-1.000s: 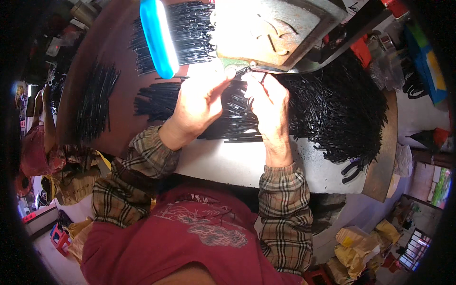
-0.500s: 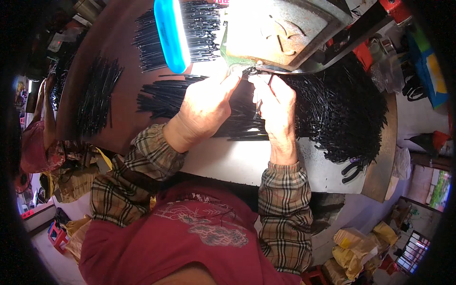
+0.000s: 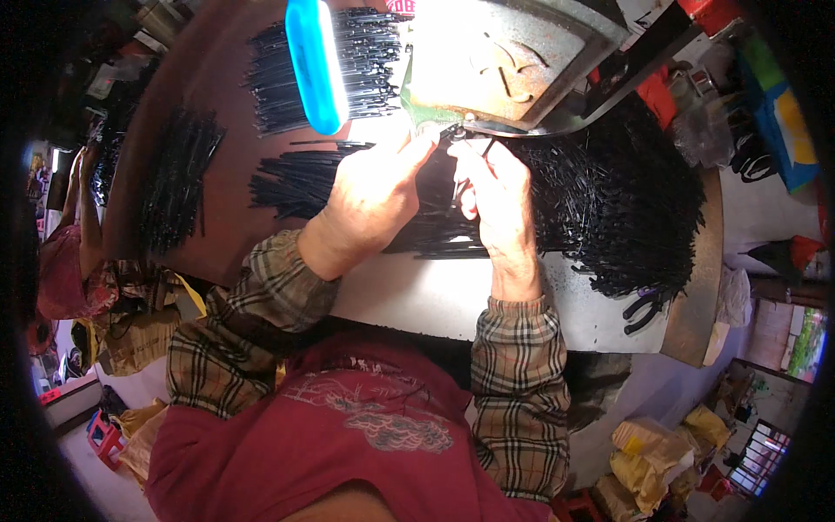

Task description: The person processes plastic strips by picking them from a pile, inserting them into a machine on the table, and stacking the finished strips.

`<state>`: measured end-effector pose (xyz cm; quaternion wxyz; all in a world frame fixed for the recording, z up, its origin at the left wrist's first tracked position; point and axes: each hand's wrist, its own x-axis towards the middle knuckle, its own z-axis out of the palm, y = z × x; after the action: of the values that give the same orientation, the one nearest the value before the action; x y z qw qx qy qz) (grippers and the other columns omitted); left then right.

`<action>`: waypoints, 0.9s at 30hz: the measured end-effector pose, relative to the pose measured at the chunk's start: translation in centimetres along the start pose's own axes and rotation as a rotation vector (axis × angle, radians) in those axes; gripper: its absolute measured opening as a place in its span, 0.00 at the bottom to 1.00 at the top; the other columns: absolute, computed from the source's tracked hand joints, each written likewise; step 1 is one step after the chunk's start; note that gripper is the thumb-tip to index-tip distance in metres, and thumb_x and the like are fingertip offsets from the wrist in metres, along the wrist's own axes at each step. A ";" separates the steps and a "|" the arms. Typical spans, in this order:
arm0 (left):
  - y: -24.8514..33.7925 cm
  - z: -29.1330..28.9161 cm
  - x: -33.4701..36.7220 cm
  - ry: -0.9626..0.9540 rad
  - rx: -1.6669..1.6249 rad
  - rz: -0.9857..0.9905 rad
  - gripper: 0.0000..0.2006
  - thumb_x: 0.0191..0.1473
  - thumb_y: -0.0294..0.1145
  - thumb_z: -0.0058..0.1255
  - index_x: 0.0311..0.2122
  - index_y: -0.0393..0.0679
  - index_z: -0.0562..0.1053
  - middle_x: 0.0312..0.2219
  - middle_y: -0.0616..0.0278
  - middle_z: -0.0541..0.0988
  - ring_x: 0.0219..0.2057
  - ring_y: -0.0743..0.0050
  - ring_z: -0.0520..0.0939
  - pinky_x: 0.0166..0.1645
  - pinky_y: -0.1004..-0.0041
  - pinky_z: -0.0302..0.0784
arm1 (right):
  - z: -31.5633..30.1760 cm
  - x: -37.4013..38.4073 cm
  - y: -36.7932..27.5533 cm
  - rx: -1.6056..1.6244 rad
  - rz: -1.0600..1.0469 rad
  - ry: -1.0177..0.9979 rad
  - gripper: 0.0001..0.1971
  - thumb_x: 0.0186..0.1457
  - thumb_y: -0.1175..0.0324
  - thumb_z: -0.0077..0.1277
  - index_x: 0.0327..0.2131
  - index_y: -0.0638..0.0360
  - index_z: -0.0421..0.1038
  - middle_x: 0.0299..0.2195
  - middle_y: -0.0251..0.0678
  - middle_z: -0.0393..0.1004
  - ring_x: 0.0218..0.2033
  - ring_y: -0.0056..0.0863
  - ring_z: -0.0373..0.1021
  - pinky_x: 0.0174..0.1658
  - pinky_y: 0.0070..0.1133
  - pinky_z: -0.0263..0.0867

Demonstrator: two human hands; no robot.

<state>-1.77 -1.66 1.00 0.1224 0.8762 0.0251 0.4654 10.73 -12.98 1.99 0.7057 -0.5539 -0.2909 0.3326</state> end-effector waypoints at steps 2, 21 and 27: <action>-0.8 -0.6 0.9 -0.019 -0.039 -0.017 0.21 0.39 0.21 0.53 0.44 0.33 0.71 0.27 0.52 0.76 0.27 0.59 0.77 0.33 0.68 0.74 | -0.2 0.0 0.0 0.061 -0.009 -0.038 0.06 0.57 0.69 0.49 0.32 0.62 0.71 0.18 0.25 0.65 0.13 0.10 0.58 0.16 0.09 0.54; -2.3 -3.1 3.3 -0.238 -1.107 -1.006 0.04 0.51 0.26 0.52 0.27 0.39 0.74 0.19 0.71 0.73 0.20 0.87 0.69 0.25 0.84 0.64 | -1.1 0.5 1.6 0.196 0.014 0.101 0.08 0.60 0.70 0.46 0.36 0.67 0.63 0.30 0.48 0.75 0.31 0.37 0.77 0.32 0.24 0.74; -1.4 -3.4 3.9 -0.170 -1.193 -0.995 0.03 0.51 0.24 0.53 0.31 0.38 0.73 0.22 0.70 0.74 0.22 0.87 0.70 0.26 0.83 0.66 | -1.2 0.6 2.0 0.160 -0.018 0.138 0.08 0.60 0.70 0.46 0.36 0.66 0.61 0.29 0.50 0.76 0.30 0.38 0.77 0.33 0.25 0.75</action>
<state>-2.29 0.96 5.64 0.7685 0.5807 0.1511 0.2221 11.69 -12.88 -0.15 0.7690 -0.5148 -0.2189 0.3094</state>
